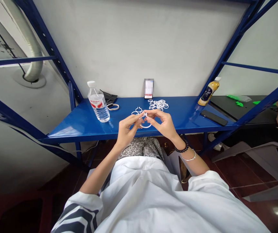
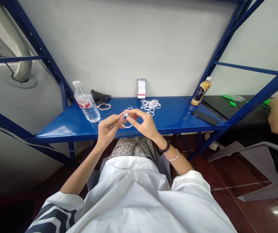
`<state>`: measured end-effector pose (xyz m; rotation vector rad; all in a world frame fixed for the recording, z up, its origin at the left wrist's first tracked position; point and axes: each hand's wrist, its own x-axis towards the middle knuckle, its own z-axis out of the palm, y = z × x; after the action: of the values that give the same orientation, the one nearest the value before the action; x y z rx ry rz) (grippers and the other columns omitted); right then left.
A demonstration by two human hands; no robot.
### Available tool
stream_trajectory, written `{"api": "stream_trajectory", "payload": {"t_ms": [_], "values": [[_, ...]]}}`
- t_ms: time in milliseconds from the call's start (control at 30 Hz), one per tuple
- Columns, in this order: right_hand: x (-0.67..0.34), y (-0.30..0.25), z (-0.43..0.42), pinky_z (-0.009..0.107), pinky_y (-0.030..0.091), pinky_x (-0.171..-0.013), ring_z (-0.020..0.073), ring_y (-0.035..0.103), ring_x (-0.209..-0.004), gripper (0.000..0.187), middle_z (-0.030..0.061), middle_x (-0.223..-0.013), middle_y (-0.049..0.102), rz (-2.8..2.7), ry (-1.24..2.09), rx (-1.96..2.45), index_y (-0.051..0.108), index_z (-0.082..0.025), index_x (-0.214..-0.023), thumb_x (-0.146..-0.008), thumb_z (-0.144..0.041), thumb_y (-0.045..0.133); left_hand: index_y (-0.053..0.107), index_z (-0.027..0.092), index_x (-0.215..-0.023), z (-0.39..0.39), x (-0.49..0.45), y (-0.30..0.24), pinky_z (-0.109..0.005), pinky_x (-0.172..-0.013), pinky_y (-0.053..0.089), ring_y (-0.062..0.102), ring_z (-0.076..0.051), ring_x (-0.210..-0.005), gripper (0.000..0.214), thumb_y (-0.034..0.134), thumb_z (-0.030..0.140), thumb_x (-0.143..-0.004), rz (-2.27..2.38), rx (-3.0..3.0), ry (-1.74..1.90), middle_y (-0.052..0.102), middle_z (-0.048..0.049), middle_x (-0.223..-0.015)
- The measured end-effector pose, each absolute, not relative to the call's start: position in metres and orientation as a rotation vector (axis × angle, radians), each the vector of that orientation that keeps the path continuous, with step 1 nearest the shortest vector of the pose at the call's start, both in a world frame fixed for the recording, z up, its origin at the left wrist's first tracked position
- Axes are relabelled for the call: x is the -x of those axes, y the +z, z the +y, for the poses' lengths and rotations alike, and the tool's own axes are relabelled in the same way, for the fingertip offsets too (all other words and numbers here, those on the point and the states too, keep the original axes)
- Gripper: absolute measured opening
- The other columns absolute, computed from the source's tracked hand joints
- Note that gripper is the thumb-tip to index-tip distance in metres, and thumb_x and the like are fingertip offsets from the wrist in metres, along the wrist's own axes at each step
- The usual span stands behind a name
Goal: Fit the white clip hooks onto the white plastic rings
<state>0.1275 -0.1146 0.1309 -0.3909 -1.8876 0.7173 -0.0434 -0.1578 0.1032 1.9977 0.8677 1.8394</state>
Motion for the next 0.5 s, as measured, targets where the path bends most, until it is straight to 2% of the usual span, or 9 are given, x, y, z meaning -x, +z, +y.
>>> {"api": "stream_trajectory", "payload": {"t_ms": [233, 333, 400, 500], "values": [[-0.1344, 0.1331, -0.1086, 0.029, 0.059, -0.078, 0.0137, 0.071, -0.077, 0.031, 0.0002, -0.083, 0.074, -1.964, 0.958, 0.33, 0.065, -0.024, -0.119, -0.089, -0.034, 0.065, 0.074, 0.025, -0.108, -0.1621, 0.0481, 0.1094, -0.019, -0.057, 0.052, 0.06, -0.007, -0.061, 0.022, 0.06, 0.022, -0.092, 0.906, -2.053, 1.851, 0.069, -0.0024, -0.083], [-0.1345, 0.1326, -0.1079, 0.03, 0.06, -0.076, 0.014, 0.07, -0.074, 0.027, 0.0001, -0.079, 0.072, -1.96, 0.968, 0.34, 0.068, -0.023, -0.112, -0.088, -0.036, 0.066, 0.074, 0.022, -0.106, -0.163, 0.0496, 0.1101, -0.019, -0.059, 0.052, 0.061, -0.008, -0.063, 0.02, 0.063, 0.024, -0.09, 0.97, -2.014, 1.874, 0.068, -0.0034, -0.085], [-0.1344, 0.1329, -0.108, 0.029, 0.06, -0.071, 0.0143, 0.07, -0.07, 0.024, 0.0004, -0.076, 0.072, -1.928, 0.972, 0.347, 0.068, -0.021, -0.104, -0.086, -0.038, 0.068, 0.071, 0.02, -0.11, -0.1625, 0.0498, 0.1099, -0.02, -0.063, 0.054, 0.062, -0.009, -0.068, 0.024, 0.066, 0.028, -0.087, 0.994, -1.974, 1.873, 0.068, -0.004, -0.086], [-0.1339, 0.1335, -0.1089, 0.028, 0.059, -0.065, 0.0138, 0.068, -0.064, 0.022, 0.0002, -0.074, 0.071, -1.847, 0.98, 0.359, 0.066, -0.02, -0.094, -0.083, -0.039, 0.072, 0.063, 0.02, -0.122, -0.1617, 0.0492, 0.1091, -0.022, -0.067, 0.055, 0.063, -0.01, -0.07, 0.045, 0.074, 0.033, -0.081, 0.974, -2.005, 1.805, 0.067, -0.0047, -0.091]]}}
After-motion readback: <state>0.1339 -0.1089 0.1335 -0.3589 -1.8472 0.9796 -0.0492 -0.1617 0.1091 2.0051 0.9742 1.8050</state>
